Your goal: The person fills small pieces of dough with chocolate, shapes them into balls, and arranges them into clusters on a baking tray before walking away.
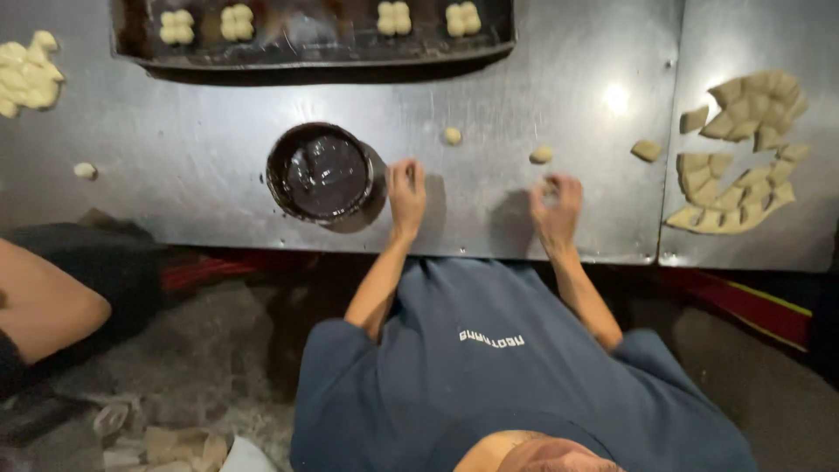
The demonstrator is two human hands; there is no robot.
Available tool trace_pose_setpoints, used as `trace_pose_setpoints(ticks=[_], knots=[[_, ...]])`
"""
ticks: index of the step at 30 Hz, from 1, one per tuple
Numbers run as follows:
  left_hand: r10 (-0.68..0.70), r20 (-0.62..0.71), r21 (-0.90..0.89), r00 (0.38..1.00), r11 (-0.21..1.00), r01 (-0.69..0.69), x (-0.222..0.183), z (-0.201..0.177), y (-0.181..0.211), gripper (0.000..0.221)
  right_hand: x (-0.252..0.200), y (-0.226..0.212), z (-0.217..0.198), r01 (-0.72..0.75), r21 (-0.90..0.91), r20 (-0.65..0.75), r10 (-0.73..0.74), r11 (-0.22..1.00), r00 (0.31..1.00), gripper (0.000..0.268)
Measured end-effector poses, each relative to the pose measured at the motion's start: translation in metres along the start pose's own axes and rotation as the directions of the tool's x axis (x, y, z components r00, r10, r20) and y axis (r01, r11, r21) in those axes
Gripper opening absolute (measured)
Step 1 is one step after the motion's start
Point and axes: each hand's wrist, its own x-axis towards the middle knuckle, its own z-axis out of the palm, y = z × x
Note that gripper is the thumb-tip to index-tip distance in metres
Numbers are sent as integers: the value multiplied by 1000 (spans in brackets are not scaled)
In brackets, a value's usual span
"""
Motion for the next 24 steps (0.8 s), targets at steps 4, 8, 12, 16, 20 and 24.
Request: trace_pose_setpoints(ticks=[4,8,12,16,20,24], knots=[[248,1,237,969,941,-241,31,21,34,26,59,-56,26,357,119,92,-368,927,925,26],[303,61,38,951,951,-305,43,53,93,28,63,-81,5,430,256,191,-482,866,855,33],[398,360,-37,844,910,-413,28,127,92,37,7,-13,-10,294,277,273,-368,915,889,22],[504,490,-79,711,838,-539,14,184,82,54,-6,26,-29,138,200,214,-180,970,960,13],[448,485,-134,751,887,-442,18,216,45,40,10,35,-44,-181,204,258,126,962,958,15],[149,469,-376,870,926,44,15,169,68,23,37,12,-41,-396,538,405,184,744,896,21]])
